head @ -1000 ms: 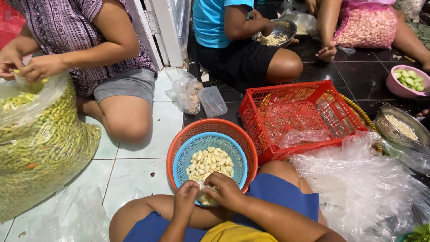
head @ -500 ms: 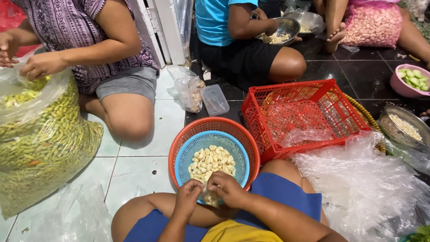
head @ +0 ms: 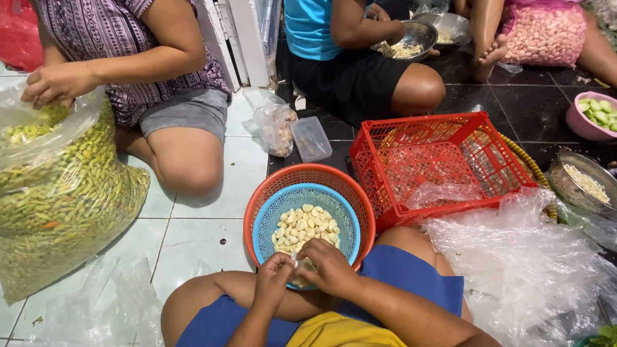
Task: The person sits on the floor and packs white garlic cloves and green beans into small plastic bags. They scoop the items from blue and orange baskets, fill the bags, and place them into a red crate. Other people are also sitting on the floor performing similar tasks.
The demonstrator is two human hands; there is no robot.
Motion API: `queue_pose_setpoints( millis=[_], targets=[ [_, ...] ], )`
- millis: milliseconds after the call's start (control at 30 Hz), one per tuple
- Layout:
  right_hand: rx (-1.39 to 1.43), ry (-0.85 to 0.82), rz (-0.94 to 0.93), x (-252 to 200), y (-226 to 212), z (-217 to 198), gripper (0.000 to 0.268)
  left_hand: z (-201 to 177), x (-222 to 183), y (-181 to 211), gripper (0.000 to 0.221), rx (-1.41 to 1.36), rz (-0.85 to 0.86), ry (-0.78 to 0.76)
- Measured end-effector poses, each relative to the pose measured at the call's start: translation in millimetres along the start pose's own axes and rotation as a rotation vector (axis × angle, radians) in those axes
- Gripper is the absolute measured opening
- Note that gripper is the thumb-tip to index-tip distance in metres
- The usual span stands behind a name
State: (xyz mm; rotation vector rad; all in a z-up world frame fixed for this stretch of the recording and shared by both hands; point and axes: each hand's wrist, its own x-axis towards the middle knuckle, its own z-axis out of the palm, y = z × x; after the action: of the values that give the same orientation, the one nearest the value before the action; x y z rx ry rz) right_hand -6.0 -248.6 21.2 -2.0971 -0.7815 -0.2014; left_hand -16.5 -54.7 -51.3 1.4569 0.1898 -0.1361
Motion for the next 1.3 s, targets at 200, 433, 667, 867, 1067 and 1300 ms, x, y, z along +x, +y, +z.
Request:
queue_pose_setpoints(
  millis=[200, 433, 667, 867, 1067, 1300],
  targets=[
    [0.091, -0.074, 0.155, -3.8, 8.1, 4.0, 0.01, -5.3, -3.4, 10.0, 0.013, 0.139, 0.119, -0.155],
    [0.366, -0.168, 0.372, -3.1, 20.4, 1.2, 0.018, -5.1, -5.9, 9.5, 0.016, 0.073, 0.137, -0.211],
    [-0.03, -0.29, 0.157, -2.3, 13.1, -8.8, 0.029, -4.9, -13.6, 30.7, 0.036, 0.36, 0.194, -0.227],
    [-0.09, -0.315, -0.077, -0.9, 8.4, -22.0, 0.031, -6.7, -13.6, 54.4, 0.022, 0.605, 0.417, -0.321],
    [-0.124, -0.325, -0.119, -3.4, 10.3, -24.9, 0.04, -2.8, -18.0, 65.4, 0.026, 0.784, 0.593, -0.373],
    [-0.137, -0.196, -0.167, 8.7, 7.8, -33.9, 0.038, -20.4, 12.2, -2.5, 0.011, 0.265, 0.194, -0.126]
  ],
)
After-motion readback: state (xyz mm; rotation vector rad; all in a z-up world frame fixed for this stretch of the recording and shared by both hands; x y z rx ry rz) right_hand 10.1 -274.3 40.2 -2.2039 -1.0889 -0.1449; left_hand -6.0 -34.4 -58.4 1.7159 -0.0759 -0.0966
